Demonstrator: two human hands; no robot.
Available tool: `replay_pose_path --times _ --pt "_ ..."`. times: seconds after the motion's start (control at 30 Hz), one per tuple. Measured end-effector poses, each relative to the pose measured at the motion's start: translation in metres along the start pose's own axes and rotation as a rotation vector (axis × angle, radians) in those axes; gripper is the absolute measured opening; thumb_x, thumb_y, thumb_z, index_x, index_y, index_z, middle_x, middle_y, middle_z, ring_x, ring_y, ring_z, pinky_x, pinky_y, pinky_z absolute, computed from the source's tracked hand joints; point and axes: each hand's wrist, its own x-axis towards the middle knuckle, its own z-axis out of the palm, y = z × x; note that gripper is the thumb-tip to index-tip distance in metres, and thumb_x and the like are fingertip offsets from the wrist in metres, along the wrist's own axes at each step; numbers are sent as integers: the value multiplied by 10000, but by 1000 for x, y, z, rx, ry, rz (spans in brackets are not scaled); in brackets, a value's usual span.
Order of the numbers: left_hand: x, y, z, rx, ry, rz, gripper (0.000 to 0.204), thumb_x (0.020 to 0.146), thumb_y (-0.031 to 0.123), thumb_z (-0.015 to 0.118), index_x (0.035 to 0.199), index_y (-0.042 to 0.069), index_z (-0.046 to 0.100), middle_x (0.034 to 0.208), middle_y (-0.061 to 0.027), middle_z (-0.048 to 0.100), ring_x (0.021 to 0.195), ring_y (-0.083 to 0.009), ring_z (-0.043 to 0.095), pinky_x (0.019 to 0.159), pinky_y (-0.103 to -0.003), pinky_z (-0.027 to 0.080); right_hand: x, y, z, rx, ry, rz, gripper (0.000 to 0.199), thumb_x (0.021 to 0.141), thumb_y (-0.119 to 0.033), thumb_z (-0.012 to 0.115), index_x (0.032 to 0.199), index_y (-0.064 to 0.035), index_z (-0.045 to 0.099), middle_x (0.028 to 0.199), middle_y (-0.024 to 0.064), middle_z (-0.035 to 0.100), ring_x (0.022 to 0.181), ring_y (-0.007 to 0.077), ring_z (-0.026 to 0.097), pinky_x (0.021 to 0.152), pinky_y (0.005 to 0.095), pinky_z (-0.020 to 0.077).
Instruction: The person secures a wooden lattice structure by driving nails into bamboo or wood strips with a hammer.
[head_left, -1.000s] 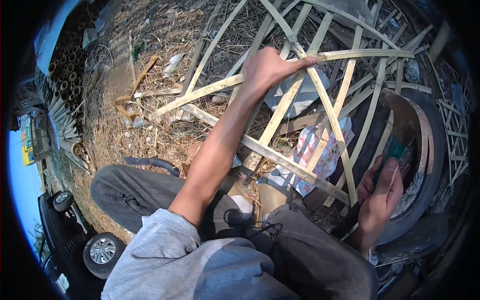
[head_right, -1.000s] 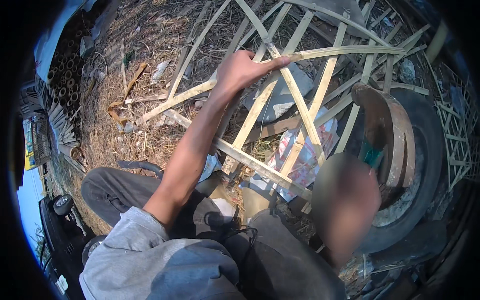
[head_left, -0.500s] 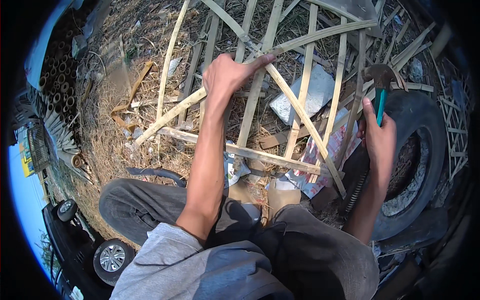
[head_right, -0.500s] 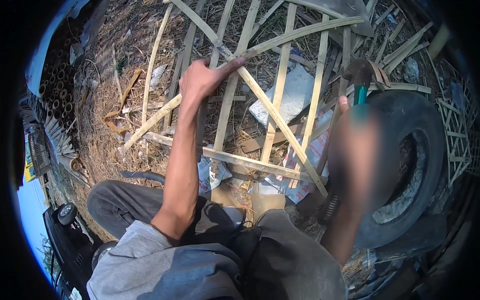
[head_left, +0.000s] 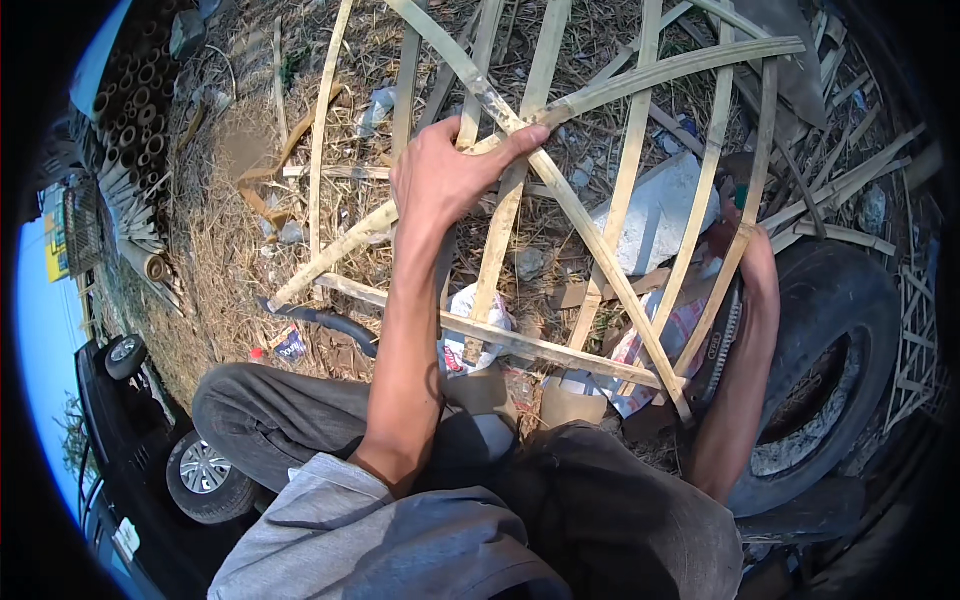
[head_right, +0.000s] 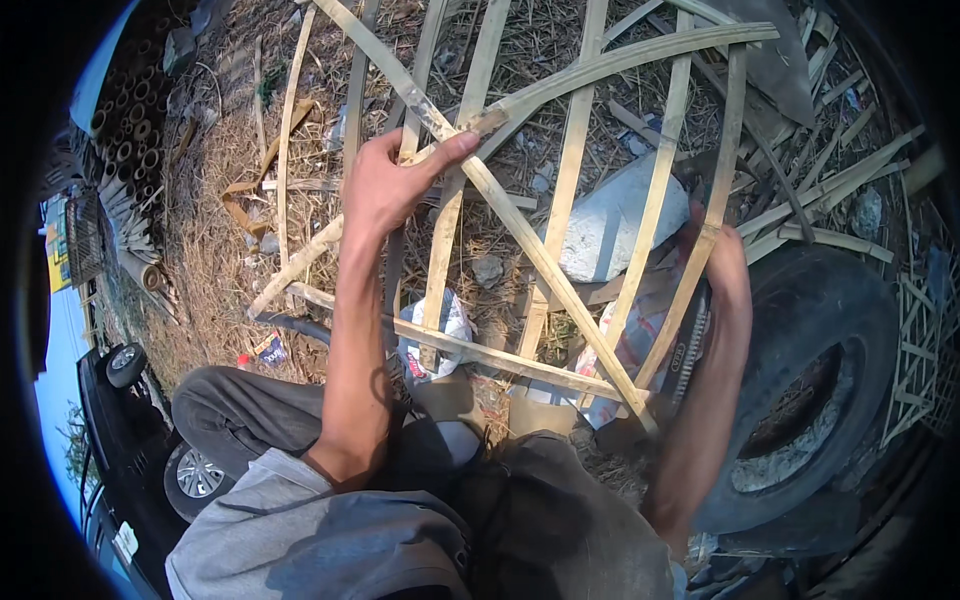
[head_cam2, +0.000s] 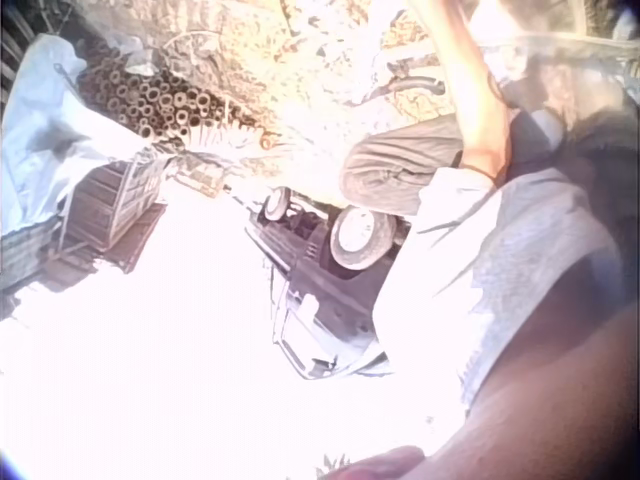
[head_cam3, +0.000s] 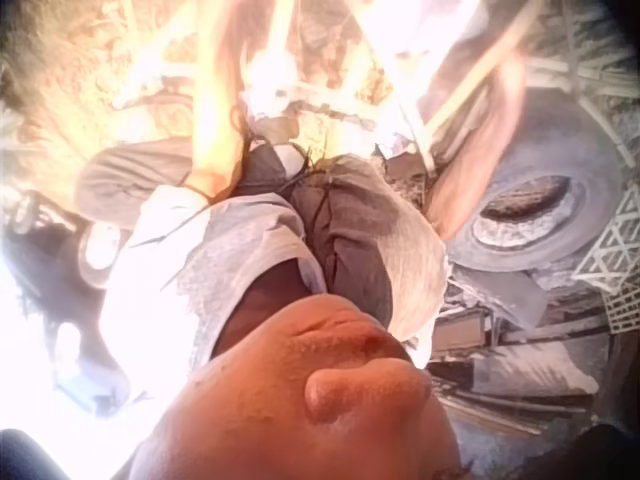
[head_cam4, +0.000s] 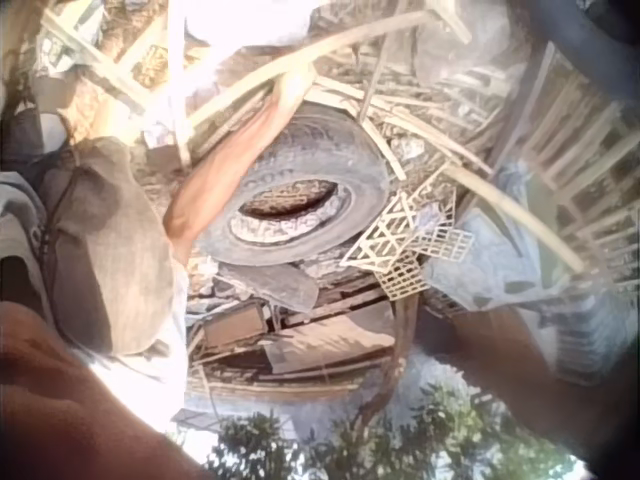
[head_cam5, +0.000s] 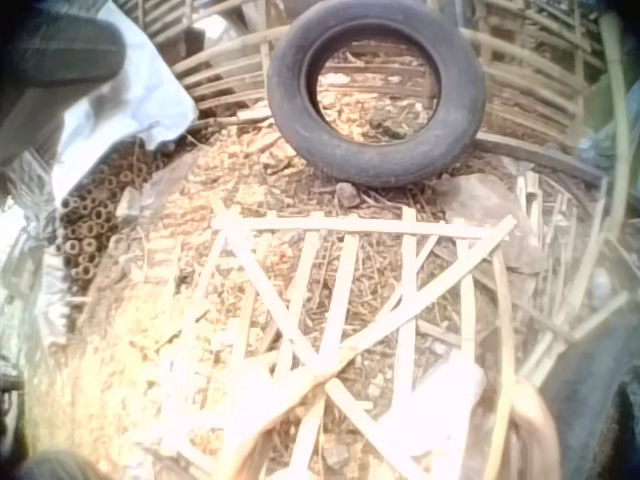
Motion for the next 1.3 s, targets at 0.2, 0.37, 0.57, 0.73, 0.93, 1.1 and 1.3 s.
replay_pose_path --times 0.2,0.37,0.57,0.73,0.93,1.1,1.3 --pt "-1 -2 -12 -71 66 0 782 641 803 761 946 84 779 789 -57 730 757 -178 682 779 -370 527 -16 -82 42 160 -53 30 415 1002 -364 640 1191 4 642 984 32 716 1148 157 638 930 323 471" --pt "2 6 -14 -61 146 -52 856 620 868 723 951 80 769 799 -106 741 828 -255 721 848 -432 536 30 -98 60 629 -712 151 349 1054 -267 544 742 -112 521 1316 134 630 1273 272 588 1023 464 540" --pt "4 1 -24 -106 135 -97 813 634 862 713 888 94 788 760 -84 741 782 -213 719 768 -376 539 41 -106 60 356 -598 85 272 1034 -293 582 1051 -25 625 1331 138 639 1224 276 617 1032 449 527" --pt "-7 15 -16 -186 73 -79 839 610 885 714 829 77 774 677 -64 694 683 -217 691 671 -385 528 24 -141 -26 44 -133 12 402 1045 -350 560 1308 -50 601 1242 105 680 1197 224 628 979 381 537" --pt "-27 53 57 -338 -2 -52 763 634 746 810 881 26 750 808 -190 743 815 -353 744 776 -467 562 -49 -196 -170 -498 460 -128 702 983 -535 552 1463 -26 496 1487 183 496 1401 282 451 1007 535 472" --pt "-13 48 76 -93 -99 -98 849 653 746 796 1058 1 748 947 -212 756 913 -353 743 833 -420 575 -131 -204 -89 -540 625 -356 611 978 -518 586 1334 -23 628 1376 175 585 1288 270 553 983 435 510" --pt "6 28 82 -213 -70 -51 843 620 644 876 952 -114 715 891 -286 731 849 -362 748 792 -429 572 -135 -181 54 -115 79 -331 363 1042 -272 570 1155 47 701 1124 143 719 1042 168 672 924 345 554"
